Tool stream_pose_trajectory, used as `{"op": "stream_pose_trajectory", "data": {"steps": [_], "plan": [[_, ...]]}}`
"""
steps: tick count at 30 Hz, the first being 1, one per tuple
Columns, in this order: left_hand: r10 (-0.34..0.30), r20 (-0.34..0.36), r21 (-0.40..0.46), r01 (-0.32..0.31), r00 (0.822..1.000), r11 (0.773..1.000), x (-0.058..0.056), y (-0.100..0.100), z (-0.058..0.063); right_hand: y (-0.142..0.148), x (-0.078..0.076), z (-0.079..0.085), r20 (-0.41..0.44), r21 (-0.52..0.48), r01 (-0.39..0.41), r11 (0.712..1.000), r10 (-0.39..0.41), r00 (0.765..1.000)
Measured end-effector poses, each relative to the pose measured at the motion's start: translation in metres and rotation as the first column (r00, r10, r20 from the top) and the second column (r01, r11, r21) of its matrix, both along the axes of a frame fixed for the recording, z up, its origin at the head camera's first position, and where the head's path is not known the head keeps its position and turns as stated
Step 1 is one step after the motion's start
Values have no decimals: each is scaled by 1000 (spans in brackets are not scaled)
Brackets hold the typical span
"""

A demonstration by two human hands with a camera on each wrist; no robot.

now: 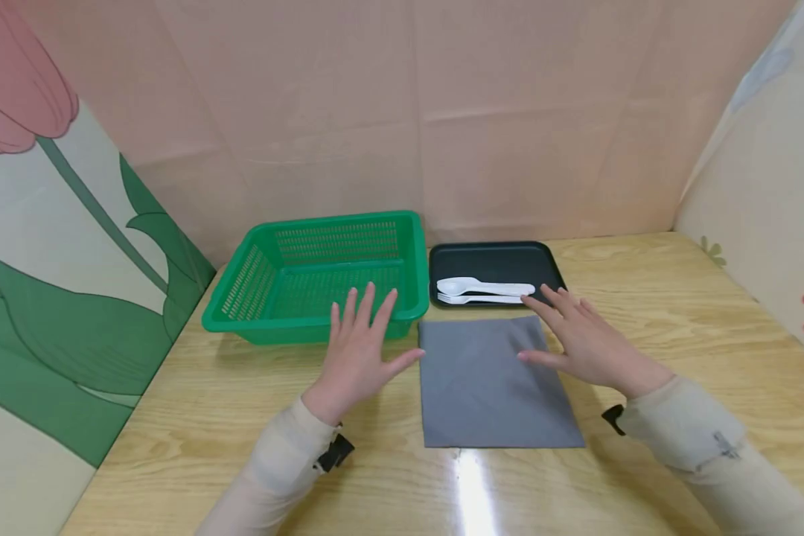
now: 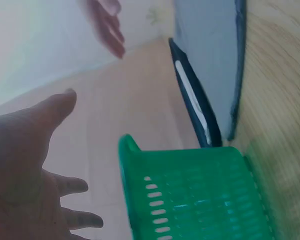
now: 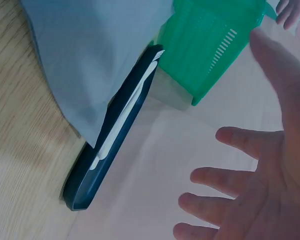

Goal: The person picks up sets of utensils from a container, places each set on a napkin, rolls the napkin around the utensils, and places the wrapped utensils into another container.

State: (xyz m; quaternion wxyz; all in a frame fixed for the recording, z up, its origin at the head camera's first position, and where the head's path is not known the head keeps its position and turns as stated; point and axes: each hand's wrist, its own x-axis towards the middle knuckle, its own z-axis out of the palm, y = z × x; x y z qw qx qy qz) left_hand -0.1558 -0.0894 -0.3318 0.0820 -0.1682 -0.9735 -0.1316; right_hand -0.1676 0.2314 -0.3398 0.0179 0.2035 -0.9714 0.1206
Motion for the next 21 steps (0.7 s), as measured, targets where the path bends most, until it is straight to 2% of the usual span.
{"op": "stream_pose_trajectory", "data": {"steps": [4, 6, 11, 14, 18, 21], "plan": [[-36, -27, -11, 35, 999, 999, 8, 5, 8, -4, -2, 2, -20, 18, -40, 999, 40, 999], [-70, -63, -16, 69, 996, 997, 12, 8, 11, -5, -3, 1, -42, 26, -72, 997, 73, 996], [-173, -166, -16, 173, 971, 985, 23, 16, 12, -9, -8, -3, -84, 40, -142, 989, 145, 986], [-207, -151, -47, 202, 967, 978, 29, 22, 12, -12, -10, -6, -79, 53, -165, 985, 168, 983], [-246, -71, -97, 238, 967, 966, 35, 30, 8, -15, -12, -11, -75, 58, -198, 978, 202, 976], [-285, -18, -132, 281, 958, 951, 38, 36, 1, -16, -14, -16, -83, 52, -232, 971, 236, 968]]}}
